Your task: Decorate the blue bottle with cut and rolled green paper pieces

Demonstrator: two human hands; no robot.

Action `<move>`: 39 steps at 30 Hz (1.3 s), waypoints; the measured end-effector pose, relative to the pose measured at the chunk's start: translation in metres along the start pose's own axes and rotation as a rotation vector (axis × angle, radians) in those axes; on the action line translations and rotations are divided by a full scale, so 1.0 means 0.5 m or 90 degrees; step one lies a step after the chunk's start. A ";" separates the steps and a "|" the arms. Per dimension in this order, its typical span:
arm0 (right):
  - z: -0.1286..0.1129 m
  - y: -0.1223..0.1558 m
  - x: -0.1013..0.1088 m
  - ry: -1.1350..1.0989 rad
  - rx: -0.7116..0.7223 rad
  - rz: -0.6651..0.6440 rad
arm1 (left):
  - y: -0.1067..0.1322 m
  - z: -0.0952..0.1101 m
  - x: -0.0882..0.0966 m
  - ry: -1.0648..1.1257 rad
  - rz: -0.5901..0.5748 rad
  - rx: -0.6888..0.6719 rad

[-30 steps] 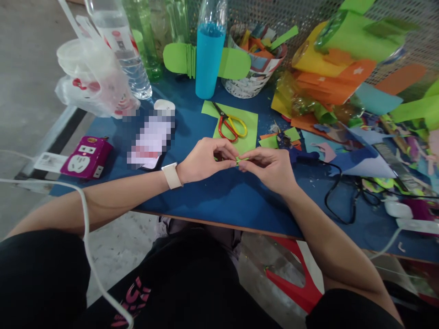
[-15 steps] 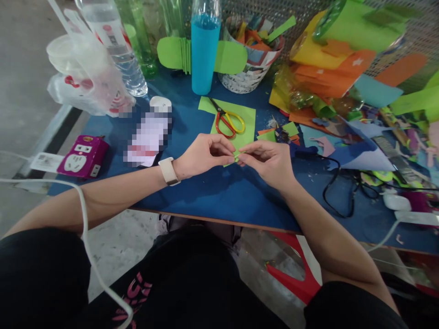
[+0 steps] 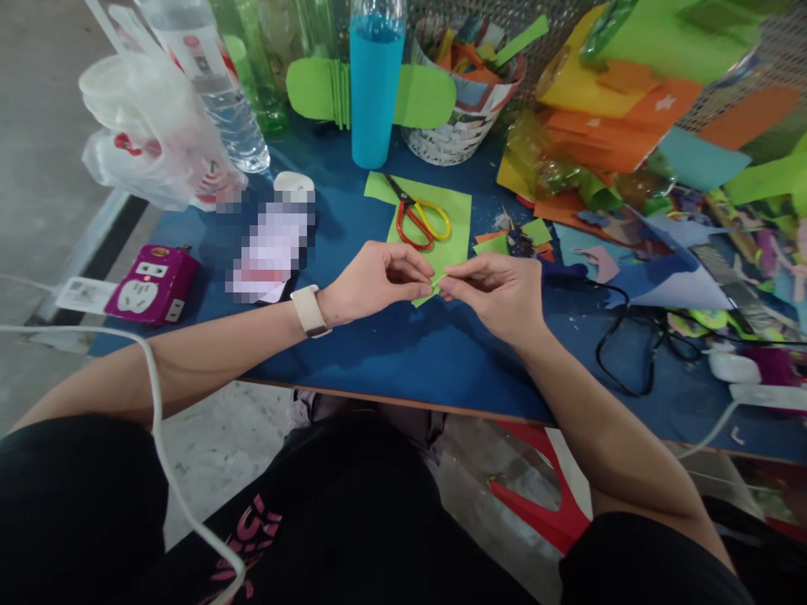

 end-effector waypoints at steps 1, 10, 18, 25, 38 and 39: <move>0.001 0.000 0.001 0.000 0.001 0.003 | 0.000 0.000 0.000 0.000 0.000 0.000; -0.002 -0.003 0.000 -0.010 0.031 -0.009 | 0.002 0.002 -0.002 -0.006 -0.011 0.001; -0.011 0.009 -0.019 0.042 0.064 -0.066 | 0.001 -0.001 0.000 0.043 0.010 0.009; -0.038 0.029 -0.042 0.227 0.180 -0.106 | 0.001 -0.010 0.007 0.076 0.056 0.032; -0.064 0.037 -0.044 0.402 0.291 -0.094 | 0.003 -0.008 0.002 0.098 0.041 0.043; -0.067 0.038 -0.044 0.403 0.302 -0.092 | 0.003 -0.008 0.001 0.094 0.039 0.045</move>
Point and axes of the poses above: each hand's wrist, its own y-axis away from the middle knuckle, its own x-axis out of the back of the hand, z = x × y, the point moved 9 cm from there along -y, towards the middle knuckle, and after that the axes turned 5 degrees about -y, right-handed, at the moved point
